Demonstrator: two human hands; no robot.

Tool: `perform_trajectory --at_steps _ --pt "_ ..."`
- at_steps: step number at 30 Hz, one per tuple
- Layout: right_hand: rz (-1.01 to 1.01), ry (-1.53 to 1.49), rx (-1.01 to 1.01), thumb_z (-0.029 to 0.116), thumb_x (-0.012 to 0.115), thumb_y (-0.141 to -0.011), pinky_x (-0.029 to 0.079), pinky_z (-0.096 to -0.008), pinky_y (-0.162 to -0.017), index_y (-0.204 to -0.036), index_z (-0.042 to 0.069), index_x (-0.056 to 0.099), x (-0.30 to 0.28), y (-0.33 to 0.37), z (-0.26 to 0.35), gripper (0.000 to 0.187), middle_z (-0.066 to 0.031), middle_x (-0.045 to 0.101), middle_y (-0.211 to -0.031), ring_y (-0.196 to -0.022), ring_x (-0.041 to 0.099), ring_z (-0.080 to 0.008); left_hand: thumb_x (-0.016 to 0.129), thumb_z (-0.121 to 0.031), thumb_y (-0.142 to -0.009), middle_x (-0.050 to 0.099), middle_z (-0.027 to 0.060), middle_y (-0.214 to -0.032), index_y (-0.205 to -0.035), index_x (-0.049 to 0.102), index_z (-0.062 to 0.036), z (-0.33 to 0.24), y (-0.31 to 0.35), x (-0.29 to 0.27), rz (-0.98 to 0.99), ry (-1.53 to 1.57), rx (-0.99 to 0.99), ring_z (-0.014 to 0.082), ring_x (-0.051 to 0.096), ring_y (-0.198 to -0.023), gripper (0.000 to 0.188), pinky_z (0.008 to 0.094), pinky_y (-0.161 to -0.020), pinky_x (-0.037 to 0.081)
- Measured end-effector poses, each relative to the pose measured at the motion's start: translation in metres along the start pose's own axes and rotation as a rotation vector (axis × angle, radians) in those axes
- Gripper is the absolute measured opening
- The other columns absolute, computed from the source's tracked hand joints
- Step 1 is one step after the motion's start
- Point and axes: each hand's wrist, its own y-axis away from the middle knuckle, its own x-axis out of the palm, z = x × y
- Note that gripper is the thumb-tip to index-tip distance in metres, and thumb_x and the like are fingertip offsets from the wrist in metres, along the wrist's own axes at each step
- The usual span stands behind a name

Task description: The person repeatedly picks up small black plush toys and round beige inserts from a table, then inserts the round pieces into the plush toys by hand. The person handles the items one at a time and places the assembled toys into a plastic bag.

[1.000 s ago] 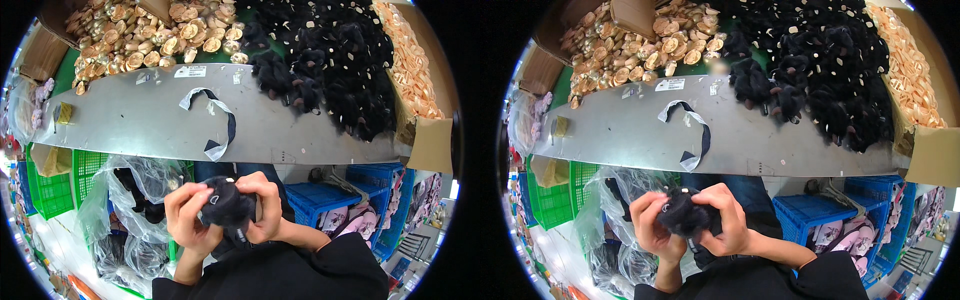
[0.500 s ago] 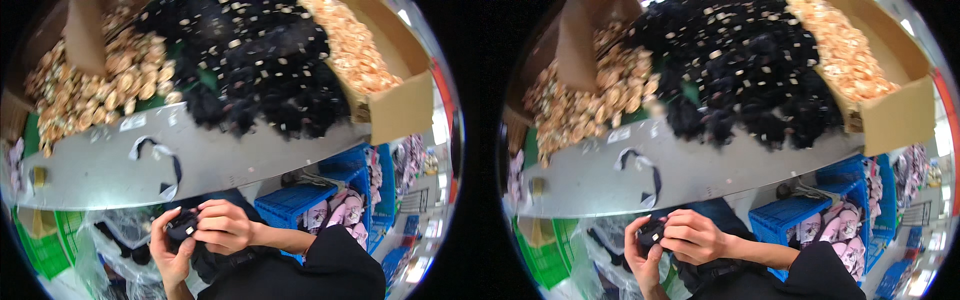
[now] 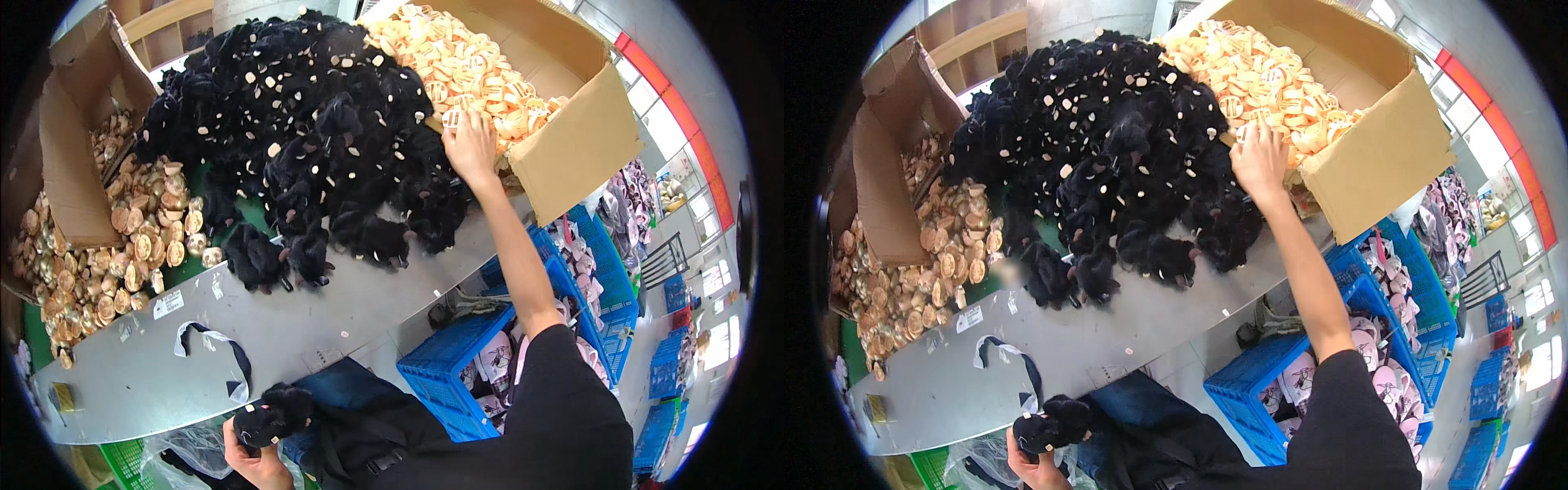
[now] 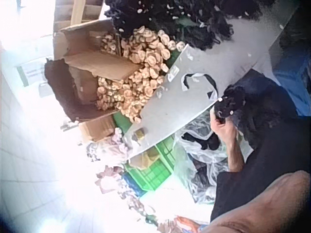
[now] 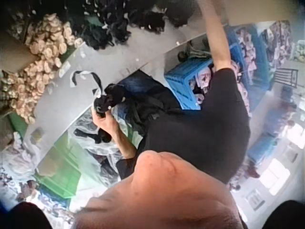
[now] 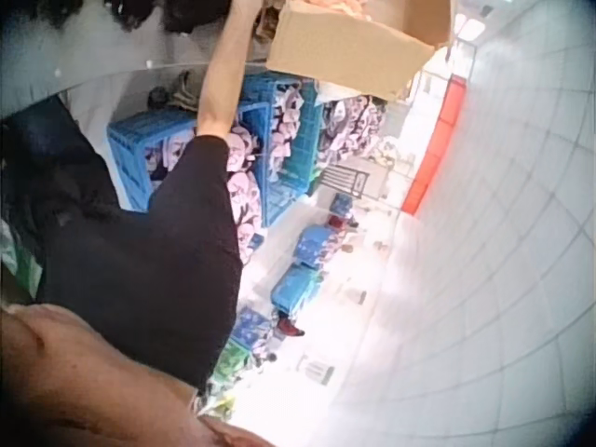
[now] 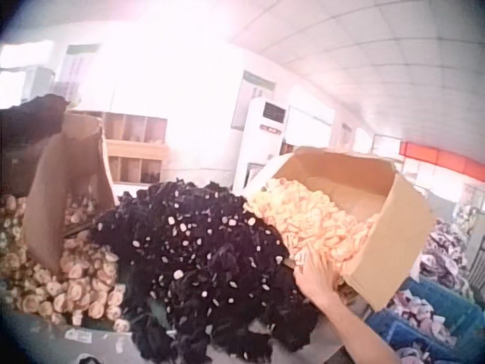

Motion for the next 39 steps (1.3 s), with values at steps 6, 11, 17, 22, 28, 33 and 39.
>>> perform_trajectory --at_steps 6,11,17,22,28,33,39 --pt "0.213 0.252 0.058 0.030 0.068 -0.090 0.045 -0.0541 -0.099 -0.125 0.009 0.065 0.026 -0.045 -0.003 0.041 -0.0157 0.064 -0.127 -0.120 0.060 -0.0357 0.065 -0.001 -0.090 0.071 0.0139 -0.109 -0.119 0.066 0.0081 -0.004 -0.003 0.005 -0.089 -0.042 0.027 0.0221 0.067 -0.098 0.030 0.0335 -0.091 0.053" --pt "0.054 -0.140 -0.071 0.020 0.063 -0.093 0.049 -0.0496 -0.097 -0.129 0.006 0.063 0.040 -0.050 0.002 0.038 -0.0212 0.070 -0.109 -0.107 0.064 -0.0433 0.069 -0.004 -0.084 0.068 0.0133 -0.112 -0.125 0.061 0.0067 0.006 -0.001 -0.012 -0.104 0.077 -0.021 0.0227 0.066 -0.101 0.043 0.0331 -0.096 0.050" --pt "0.682 -1.640 0.054 0.014 0.053 -0.094 0.056 -0.0278 -0.078 -0.121 -0.001 0.066 -0.093 0.073 0.137 0.033 -0.0107 0.070 -0.108 -0.092 0.068 -0.0149 0.068 -0.006 -0.070 0.063 0.0029 -0.095 -0.103 0.064 0.0022 -0.005 -0.011 0.009 -0.189 -0.026 0.017 0.0117 0.057 -0.090 0.034 0.0251 -0.087 0.046" --pt "1.066 -1.739 -0.562 0.008 0.052 -0.097 0.050 -0.0317 -0.082 -0.125 0.002 0.063 -0.196 0.175 0.243 0.031 -0.0114 0.059 -0.103 -0.089 0.062 -0.0219 0.069 -0.002 -0.074 0.063 0.0031 -0.090 -0.096 0.061 0.0003 -0.003 -0.006 0.008 -0.070 0.043 0.018 0.0100 0.057 -0.084 0.023 0.0244 -0.080 0.047" --pt "1.074 -1.772 -0.657 0.006 0.058 -0.096 0.045 -0.0388 -0.086 -0.124 0.006 0.063 -0.213 0.212 0.273 0.028 -0.0104 0.058 -0.097 -0.091 0.056 -0.0295 0.077 -0.010 -0.075 0.064 0.0030 -0.087 -0.095 0.061 -0.0009 -0.009 -0.002 -0.004 -0.113 -0.055 -0.001 0.0096 0.057 -0.084 0.027 0.0247 -0.077 0.046" --pt "1.071 -1.812 -0.616 0.011 0.063 -0.097 0.046 -0.0396 -0.084 -0.121 0.005 0.066 -0.207 0.227 0.283 0.025 -0.0102 0.061 -0.096 -0.090 0.055 -0.0296 0.074 -0.010 -0.075 0.068 0.0060 -0.099 -0.106 0.065 0.0017 -0.006 0.008 -0.017 -0.043 0.120 -0.104 0.0119 0.062 -0.093 0.034 0.0261 -0.085 0.048" --pt "0.830 -1.755 -0.619 0.016 0.064 -0.098 0.052 -0.0351 -0.081 -0.116 0.003 0.069 -0.205 0.238 0.292 0.022 -0.0102 0.065 -0.096 -0.090 0.060 -0.0262 0.074 -0.009 -0.074 0.069 0.0082 -0.099 -0.103 0.067 0.0010 -0.001 0.008 -0.031 0.094 0.091 -0.069 0.0144 0.063 -0.091 0.032 0.0276 -0.084 0.049"
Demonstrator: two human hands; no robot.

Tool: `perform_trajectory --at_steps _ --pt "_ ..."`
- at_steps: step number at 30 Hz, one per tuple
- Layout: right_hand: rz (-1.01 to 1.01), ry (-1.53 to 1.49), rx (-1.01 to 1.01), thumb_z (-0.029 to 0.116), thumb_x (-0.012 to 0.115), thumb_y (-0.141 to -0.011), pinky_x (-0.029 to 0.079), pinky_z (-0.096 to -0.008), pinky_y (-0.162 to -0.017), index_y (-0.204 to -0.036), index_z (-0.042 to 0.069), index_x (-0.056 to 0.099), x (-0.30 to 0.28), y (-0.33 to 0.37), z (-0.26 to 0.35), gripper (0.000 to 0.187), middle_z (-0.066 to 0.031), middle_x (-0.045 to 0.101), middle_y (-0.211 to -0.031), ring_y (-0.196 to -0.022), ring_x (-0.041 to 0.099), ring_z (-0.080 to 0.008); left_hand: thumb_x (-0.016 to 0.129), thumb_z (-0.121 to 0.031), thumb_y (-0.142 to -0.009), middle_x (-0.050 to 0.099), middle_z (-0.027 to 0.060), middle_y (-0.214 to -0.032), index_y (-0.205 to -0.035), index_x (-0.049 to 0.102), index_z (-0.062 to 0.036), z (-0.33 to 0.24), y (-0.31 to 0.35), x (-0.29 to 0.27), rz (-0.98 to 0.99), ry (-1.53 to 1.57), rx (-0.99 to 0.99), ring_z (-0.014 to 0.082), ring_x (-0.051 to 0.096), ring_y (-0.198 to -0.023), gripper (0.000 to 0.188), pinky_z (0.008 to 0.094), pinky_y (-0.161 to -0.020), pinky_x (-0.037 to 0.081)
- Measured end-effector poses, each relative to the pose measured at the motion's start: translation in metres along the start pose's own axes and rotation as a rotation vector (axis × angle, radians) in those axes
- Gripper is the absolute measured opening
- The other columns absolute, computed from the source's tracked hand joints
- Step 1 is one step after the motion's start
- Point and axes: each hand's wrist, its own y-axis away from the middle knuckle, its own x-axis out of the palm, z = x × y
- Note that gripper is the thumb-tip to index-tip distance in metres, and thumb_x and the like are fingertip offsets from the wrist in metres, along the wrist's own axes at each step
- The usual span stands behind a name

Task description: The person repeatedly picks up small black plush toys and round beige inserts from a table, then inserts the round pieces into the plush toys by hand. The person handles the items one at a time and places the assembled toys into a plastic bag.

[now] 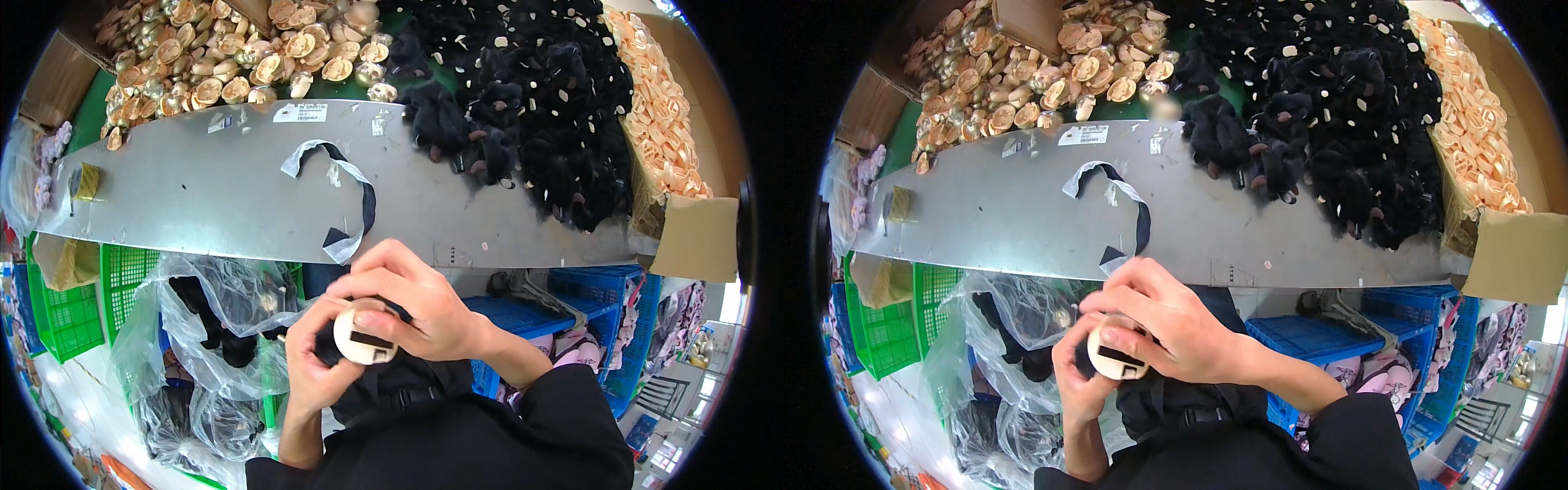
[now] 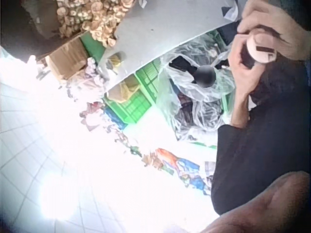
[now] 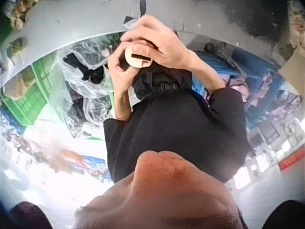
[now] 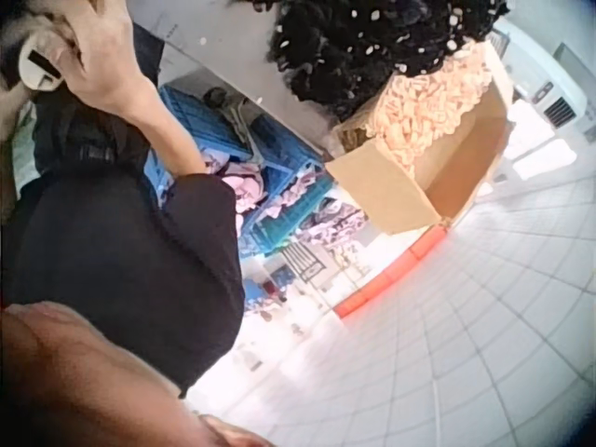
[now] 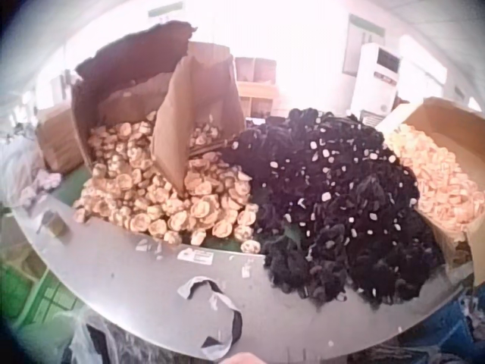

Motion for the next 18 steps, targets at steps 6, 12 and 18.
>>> perform_trajectory --at_steps 6,12,18 --pt "-0.008 0.077 0.114 0.017 0.063 -0.100 0.052 -0.0325 -0.065 -0.095 0.001 0.069 0.003 0.006 0.003 0.018 -0.0114 0.064 -0.084 -0.068 0.061 -0.0245 0.085 -0.007 -0.069 0.065 0.0059 -0.095 -0.099 0.064 -0.0015 0.004 0.004 0.009 -0.139 -0.220 0.152 0.0133 0.061 -0.083 0.037 0.0274 -0.078 0.049" --pt "-0.135 -0.006 -0.014 0.017 0.052 -0.103 0.039 -0.0328 -0.049 -0.069 0.000 0.056 0.018 -0.010 -0.002 0.039 -0.0112 0.057 -0.066 -0.052 0.050 -0.0234 0.090 -0.003 -0.067 0.065 0.0095 -0.105 -0.117 0.053 -0.0020 0.008 0.014 0.029 -0.390 -0.243 0.282 0.0185 0.065 -0.092 0.062 0.0306 -0.088 0.052" --pt "-0.200 -0.513 0.136 0.022 0.049 -0.108 0.033 -0.0328 -0.047 -0.066 0.002 0.050 0.043 -0.009 -0.005 0.047 -0.0088 0.044 -0.058 -0.046 0.042 -0.0171 0.081 0.003 -0.075 0.063 0.0115 -0.108 -0.119 0.052 0.0000 0.016 0.016 0.018 -0.390 -0.334 0.389 0.0184 0.064 -0.097 0.053 0.0300 -0.089 0.051"
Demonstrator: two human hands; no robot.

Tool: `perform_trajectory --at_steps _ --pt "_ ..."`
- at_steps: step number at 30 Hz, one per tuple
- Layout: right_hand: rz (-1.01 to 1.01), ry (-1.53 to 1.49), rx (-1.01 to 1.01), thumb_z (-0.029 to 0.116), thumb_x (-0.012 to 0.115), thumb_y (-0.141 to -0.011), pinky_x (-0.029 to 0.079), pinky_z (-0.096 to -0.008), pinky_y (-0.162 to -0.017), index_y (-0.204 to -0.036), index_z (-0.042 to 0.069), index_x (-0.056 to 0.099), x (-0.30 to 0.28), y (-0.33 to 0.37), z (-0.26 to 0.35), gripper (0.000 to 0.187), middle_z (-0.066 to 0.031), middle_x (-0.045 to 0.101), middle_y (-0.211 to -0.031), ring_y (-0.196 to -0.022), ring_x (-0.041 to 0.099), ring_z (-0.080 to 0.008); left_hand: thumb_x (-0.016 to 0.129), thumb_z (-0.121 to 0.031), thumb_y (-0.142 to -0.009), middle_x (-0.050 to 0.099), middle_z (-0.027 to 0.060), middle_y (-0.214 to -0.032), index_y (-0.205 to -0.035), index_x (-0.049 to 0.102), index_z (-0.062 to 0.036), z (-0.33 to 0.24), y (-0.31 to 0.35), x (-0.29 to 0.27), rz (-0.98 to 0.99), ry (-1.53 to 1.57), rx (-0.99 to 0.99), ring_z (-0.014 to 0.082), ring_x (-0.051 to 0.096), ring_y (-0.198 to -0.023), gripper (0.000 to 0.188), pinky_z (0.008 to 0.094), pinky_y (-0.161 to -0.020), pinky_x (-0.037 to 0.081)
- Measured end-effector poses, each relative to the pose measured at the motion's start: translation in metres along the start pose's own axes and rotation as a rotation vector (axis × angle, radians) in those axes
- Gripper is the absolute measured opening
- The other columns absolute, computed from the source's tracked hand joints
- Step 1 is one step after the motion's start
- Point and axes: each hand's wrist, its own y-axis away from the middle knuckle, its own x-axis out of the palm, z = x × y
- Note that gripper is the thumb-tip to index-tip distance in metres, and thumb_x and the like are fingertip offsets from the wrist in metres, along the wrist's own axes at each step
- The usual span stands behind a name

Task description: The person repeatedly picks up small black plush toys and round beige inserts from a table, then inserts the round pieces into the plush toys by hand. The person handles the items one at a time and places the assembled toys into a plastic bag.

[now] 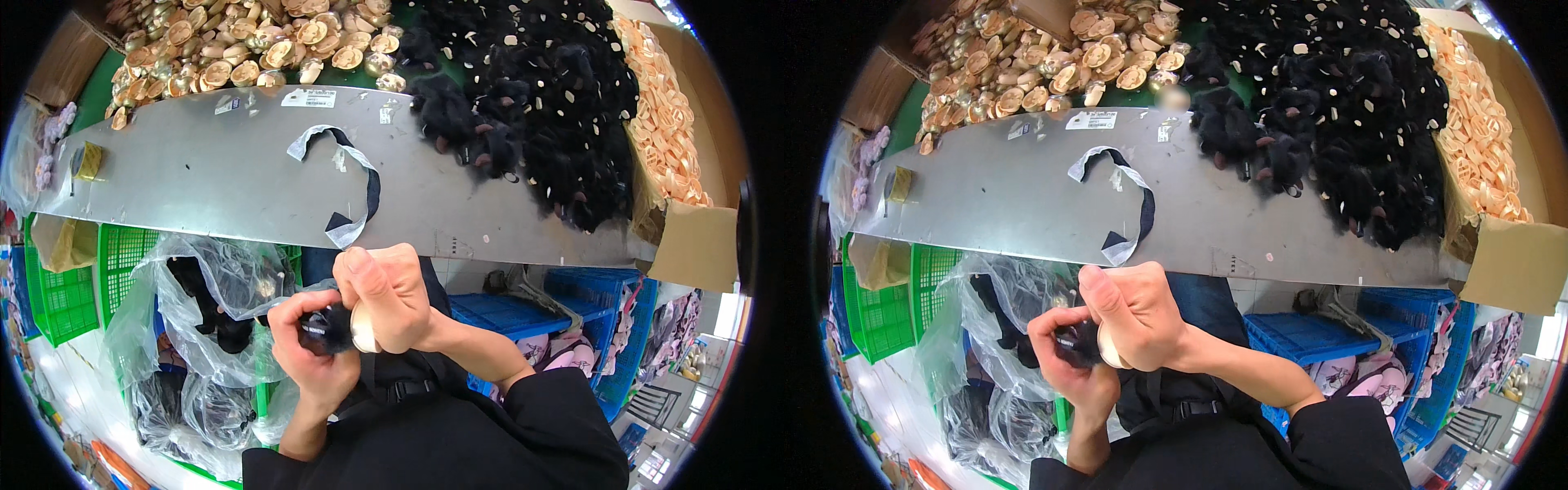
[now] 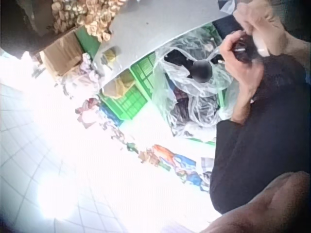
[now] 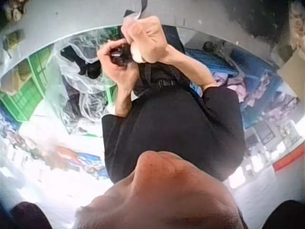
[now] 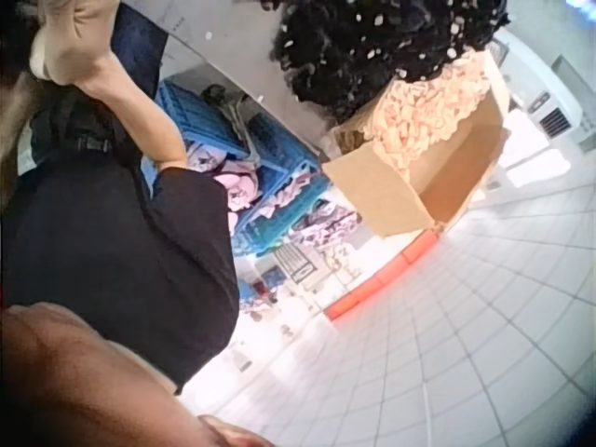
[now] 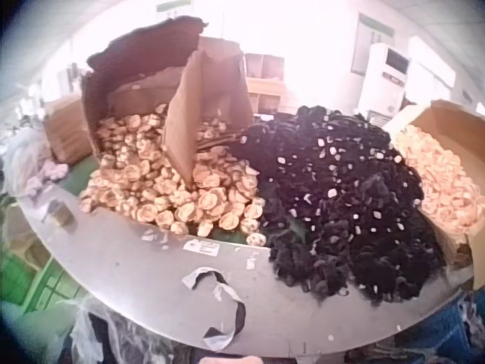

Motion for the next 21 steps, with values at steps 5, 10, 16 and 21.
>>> perform_trajectory --at_steps 5,10,16,21 --pt "0.015 0.212 -0.024 0.025 0.057 -0.104 0.038 -0.0326 -0.050 -0.073 0.001 0.053 0.002 0.000 -0.009 0.039 -0.0105 0.049 -0.063 -0.052 0.047 -0.0192 0.066 0.012 -0.085 0.058 0.0090 -0.115 -0.124 0.049 0.0010 0.001 -0.012 0.000 -0.194 0.228 -0.235 0.0145 0.061 -0.103 0.044 0.0249 -0.090 0.047" --pt "0.072 0.485 -0.156 0.035 0.086 -0.079 0.044 -0.0343 -0.053 -0.080 0.004 0.059 0.000 0.009 -0.012 0.042 -0.0087 0.055 -0.073 -0.057 0.052 -0.0249 0.060 0.005 -0.096 0.058 -0.0016 -0.093 -0.100 0.062 0.0031 0.019 -0.017 -0.021 -0.073 0.236 -0.287 0.0043 0.055 -0.084 0.005 0.0201 -0.073 0.045" --pt "0.016 0.455 -0.252 0.015 0.089 -0.073 0.031 -0.0344 -0.047 -0.063 0.006 0.047 0.002 0.020 -0.009 0.044 -0.0060 0.041 -0.062 -0.053 0.041 -0.0221 0.061 -0.023 -0.101 0.070 0.0101 -0.113 -0.136 0.054 0.0022 0.023 -0.002 -0.015 -0.065 0.982 -0.537 0.0179 0.070 -0.097 0.044 0.0306 -0.086 0.056" --pt "-0.104 0.530 -0.477 0.012 0.088 -0.075 0.032 -0.0310 -0.048 -0.061 0.007 0.042 0.001 0.013 -0.013 0.048 -0.0057 0.045 -0.061 -0.052 0.042 -0.0204 0.067 -0.025 -0.099 0.064 0.0071 -0.113 -0.117 0.059 0.0009 0.016 -0.005 -0.007 -0.091 0.879 -0.349 0.0157 0.060 -0.102 0.032 0.0307 -0.093 0.046"
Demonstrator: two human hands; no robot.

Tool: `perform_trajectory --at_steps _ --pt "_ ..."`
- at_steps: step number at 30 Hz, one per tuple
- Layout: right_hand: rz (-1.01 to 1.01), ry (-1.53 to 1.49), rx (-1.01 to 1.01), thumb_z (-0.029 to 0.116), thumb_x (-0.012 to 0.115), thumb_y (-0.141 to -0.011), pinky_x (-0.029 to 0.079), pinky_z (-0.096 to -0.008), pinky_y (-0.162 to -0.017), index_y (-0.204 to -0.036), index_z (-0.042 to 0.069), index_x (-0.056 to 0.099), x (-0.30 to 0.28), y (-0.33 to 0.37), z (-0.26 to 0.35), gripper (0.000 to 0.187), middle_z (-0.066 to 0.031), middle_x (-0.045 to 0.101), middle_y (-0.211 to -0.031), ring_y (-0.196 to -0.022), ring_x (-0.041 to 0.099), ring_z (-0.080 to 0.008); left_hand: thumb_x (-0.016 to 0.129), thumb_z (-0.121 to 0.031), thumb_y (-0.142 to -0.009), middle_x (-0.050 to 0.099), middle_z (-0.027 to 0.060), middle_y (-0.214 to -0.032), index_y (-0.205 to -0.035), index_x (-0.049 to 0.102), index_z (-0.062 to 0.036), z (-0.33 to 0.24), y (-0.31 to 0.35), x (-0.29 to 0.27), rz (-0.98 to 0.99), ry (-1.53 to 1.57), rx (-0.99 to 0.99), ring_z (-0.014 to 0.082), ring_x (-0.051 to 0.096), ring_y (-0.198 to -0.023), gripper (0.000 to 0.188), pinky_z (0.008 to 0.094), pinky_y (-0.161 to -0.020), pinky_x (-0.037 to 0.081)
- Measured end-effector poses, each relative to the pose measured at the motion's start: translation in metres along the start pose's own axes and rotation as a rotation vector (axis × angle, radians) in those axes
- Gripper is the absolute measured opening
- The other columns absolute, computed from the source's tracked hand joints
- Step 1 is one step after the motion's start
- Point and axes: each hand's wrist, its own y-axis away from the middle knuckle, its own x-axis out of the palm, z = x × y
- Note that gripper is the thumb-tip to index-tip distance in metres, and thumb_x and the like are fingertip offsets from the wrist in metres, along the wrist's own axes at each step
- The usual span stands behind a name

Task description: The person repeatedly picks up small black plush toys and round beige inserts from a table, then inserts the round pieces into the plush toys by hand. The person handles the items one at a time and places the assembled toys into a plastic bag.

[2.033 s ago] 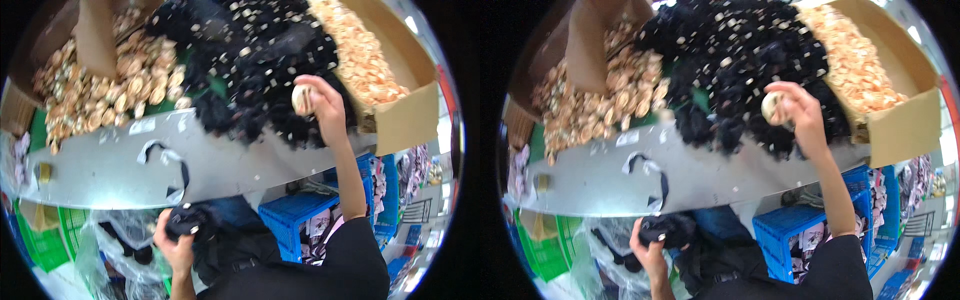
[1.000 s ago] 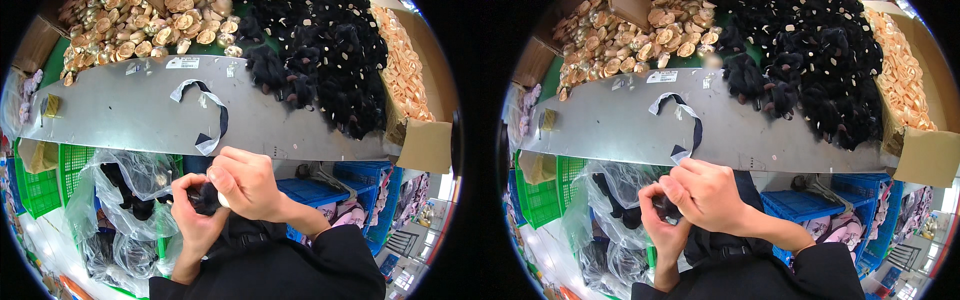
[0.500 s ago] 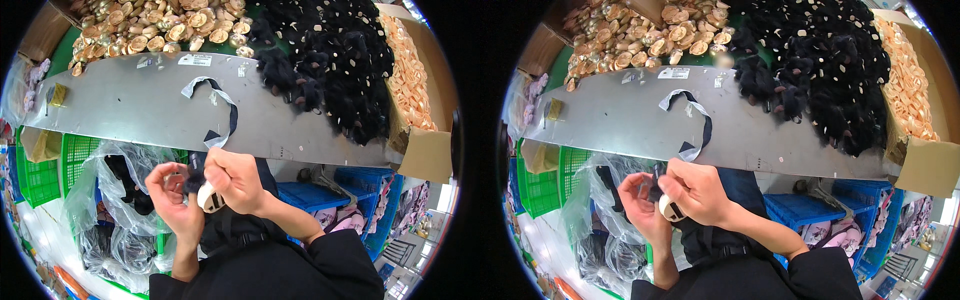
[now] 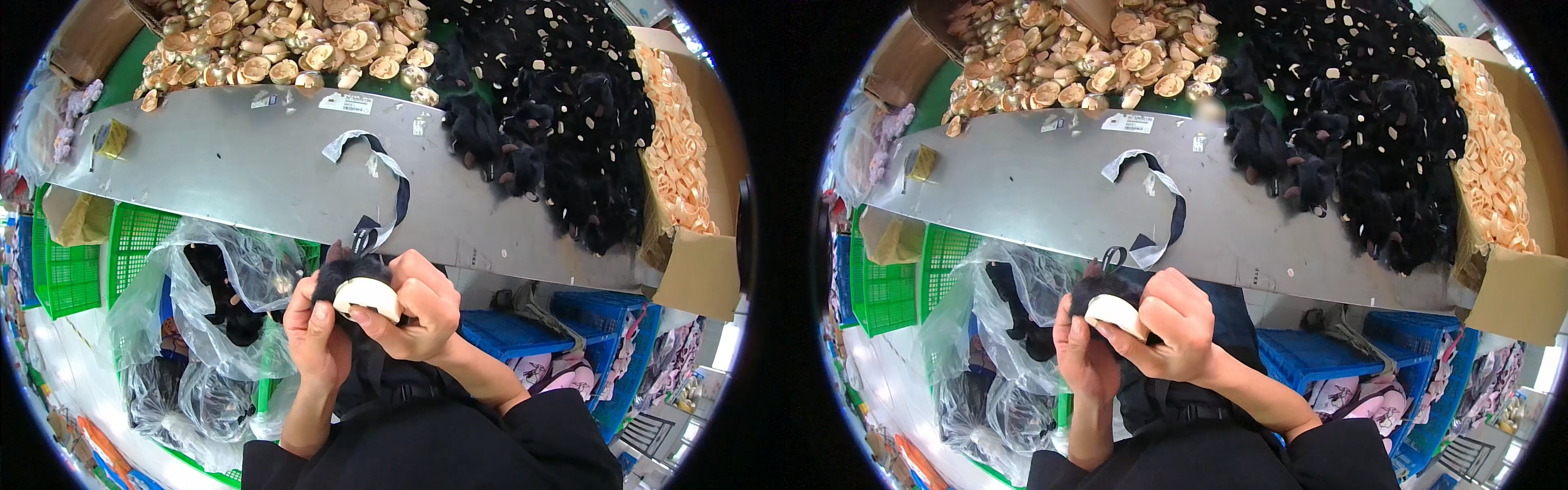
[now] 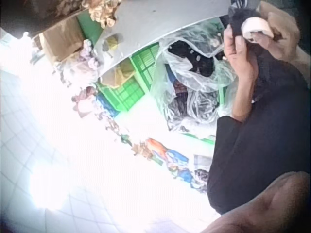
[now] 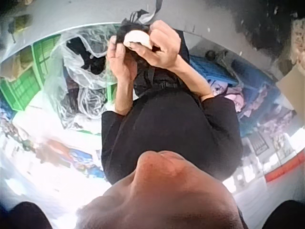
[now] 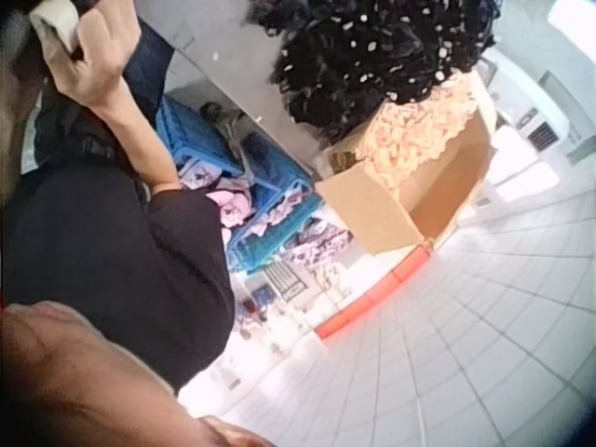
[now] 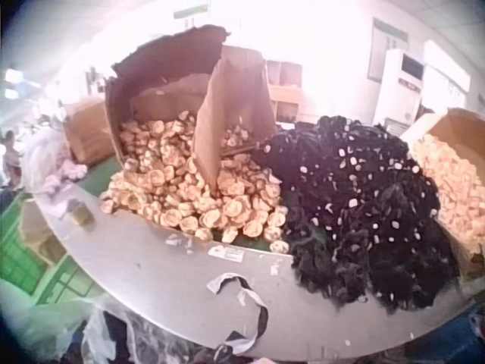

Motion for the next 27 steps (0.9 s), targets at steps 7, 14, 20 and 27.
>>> perform_trajectory --at_steps 7,14,20,27 --pt "-0.056 0.214 -0.119 0.011 0.087 -0.071 0.039 -0.0323 -0.055 -0.061 0.010 0.047 0.010 0.008 -0.010 0.042 -0.0038 0.047 -0.063 -0.053 0.048 -0.0225 0.071 -0.013 -0.093 0.052 0.0060 -0.083 -0.088 0.058 -0.0005 0.000 -0.010 -0.011 0.010 -0.746 0.362 0.0160 0.047 -0.073 0.019 0.0285 -0.065 0.036" --pt "-0.056 -0.042 0.184 0.027 0.063 -0.093 0.038 -0.0339 -0.058 -0.062 0.002 0.053 0.010 0.016 -0.007 0.041 -0.0114 0.049 -0.078 -0.065 0.046 -0.0218 0.070 -0.011 -0.095 0.051 0.0045 -0.079 -0.088 0.059 0.0004 0.002 -0.007 -0.010 0.022 -0.874 0.349 0.0139 0.047 -0.070 0.017 0.0269 -0.063 0.037" --pt "-0.058 -0.199 0.400 0.015 0.044 -0.092 0.047 -0.0391 -0.080 -0.105 -0.002 0.059 0.016 0.007 -0.001 0.026 -0.0184 0.058 -0.104 -0.086 0.054 -0.0281 0.069 -0.011 -0.094 0.048 0.0062 -0.074 -0.085 0.057 0.0004 0.004 -0.012 -0.001 0.084 -0.890 0.320 0.0166 0.045 -0.064 0.019 0.0293 -0.059 0.037" --pt "0.003 0.042 0.100 0.010 0.050 -0.090 0.049 -0.0435 -0.080 -0.110 -0.004 0.058 0.020 0.013 -0.012 0.026 -0.0200 0.059 -0.102 -0.089 0.056 -0.0355 0.066 -0.015 -0.098 0.046 0.0052 -0.076 -0.086 0.055 -0.0005 0.013 -0.010 -0.005 0.090 -0.833 0.269 0.0159 0.043 -0.066 0.022 0.0292 -0.060 0.036"
